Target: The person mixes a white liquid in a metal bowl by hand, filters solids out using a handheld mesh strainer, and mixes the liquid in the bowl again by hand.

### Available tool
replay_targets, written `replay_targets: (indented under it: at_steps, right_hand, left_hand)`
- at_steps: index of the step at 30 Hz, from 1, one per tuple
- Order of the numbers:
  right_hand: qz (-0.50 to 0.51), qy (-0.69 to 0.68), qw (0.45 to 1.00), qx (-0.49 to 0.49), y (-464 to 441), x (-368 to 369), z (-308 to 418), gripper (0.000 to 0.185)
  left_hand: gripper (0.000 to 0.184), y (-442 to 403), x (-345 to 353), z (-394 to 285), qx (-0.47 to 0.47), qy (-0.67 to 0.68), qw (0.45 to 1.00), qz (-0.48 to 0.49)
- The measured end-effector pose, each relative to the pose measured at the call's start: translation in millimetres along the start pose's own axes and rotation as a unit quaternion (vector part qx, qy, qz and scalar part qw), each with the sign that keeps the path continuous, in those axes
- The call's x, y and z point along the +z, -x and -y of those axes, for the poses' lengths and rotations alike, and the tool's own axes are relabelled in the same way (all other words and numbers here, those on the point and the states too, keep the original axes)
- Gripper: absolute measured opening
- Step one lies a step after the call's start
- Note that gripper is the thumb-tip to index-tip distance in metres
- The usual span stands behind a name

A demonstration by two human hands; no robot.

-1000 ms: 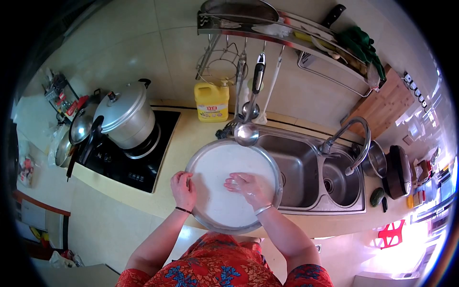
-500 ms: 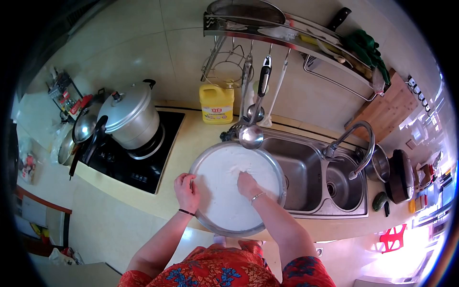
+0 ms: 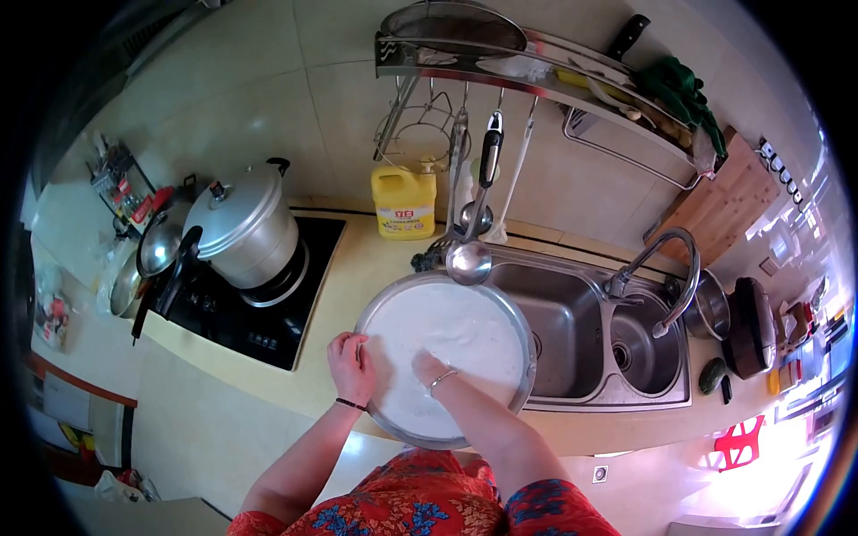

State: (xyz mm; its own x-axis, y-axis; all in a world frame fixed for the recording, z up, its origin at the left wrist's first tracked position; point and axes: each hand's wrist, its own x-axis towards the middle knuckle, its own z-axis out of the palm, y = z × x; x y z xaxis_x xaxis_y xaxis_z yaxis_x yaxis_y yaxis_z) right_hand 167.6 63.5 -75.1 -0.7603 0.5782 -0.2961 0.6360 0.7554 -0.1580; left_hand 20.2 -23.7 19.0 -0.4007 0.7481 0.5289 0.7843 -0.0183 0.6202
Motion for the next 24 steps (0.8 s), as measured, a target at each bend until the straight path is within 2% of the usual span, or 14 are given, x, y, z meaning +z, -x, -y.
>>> replay_targets:
  at_steps: [3, 7, 13, 16, 18, 19, 20, 21, 24]
  right_hand:
    - [-0.012, -0.038, 0.999, 0.000, -3, -4, 18, 0.024]
    - [-0.079, -0.100, 0.992, 0.004, -23, 1, 41, 0.023]
    - [-0.182, -0.248, 0.952, 0.006, -41, 1, 75, 0.023]
    - [-0.219, -0.328, 0.918, 0.036, -28, 9, 81, 0.023]
    - [-0.298, -0.409, 0.856, 0.107, -12, 20, 83, 0.023]
    - [-0.279, -0.421, 0.855, 0.119, -3, 23, 78, 0.023]
    - [-0.094, -0.354, 0.930, 0.039, 25, 8, 53, 0.023]
    - [0.097, -0.269, 0.957, -0.044, 41, -2, 43, 0.023]
    - [0.045, -0.287, 0.955, -0.050, 53, -15, 48, 0.020]
  left_hand:
    - [0.018, 0, 1, 0, 0.003, 0.000, 1.000, -0.005]
    - [0.017, 0, 2, 2, 0.003, 0.002, 1.000, -0.009]
    - [0.016, 1, 3, 4, 0.006, 0.008, 1.000, -0.017]
    - [0.016, 1, 4, 3, 0.003, 0.015, 1.000, -0.019]
    - [0.016, 1, 3, 2, 0.002, 0.019, 1.000, -0.018]
    - [0.016, 1, 3, 2, 0.003, 0.017, 1.000, -0.017]
    - [0.016, 0, 3, 2, 0.004, 0.016, 1.000, -0.017]
    - [0.016, 0, 3, 2, 0.005, 0.017, 1.000, -0.016]
    - [0.018, 1, 3, 1, 0.003, 0.024, 0.999, -0.022]
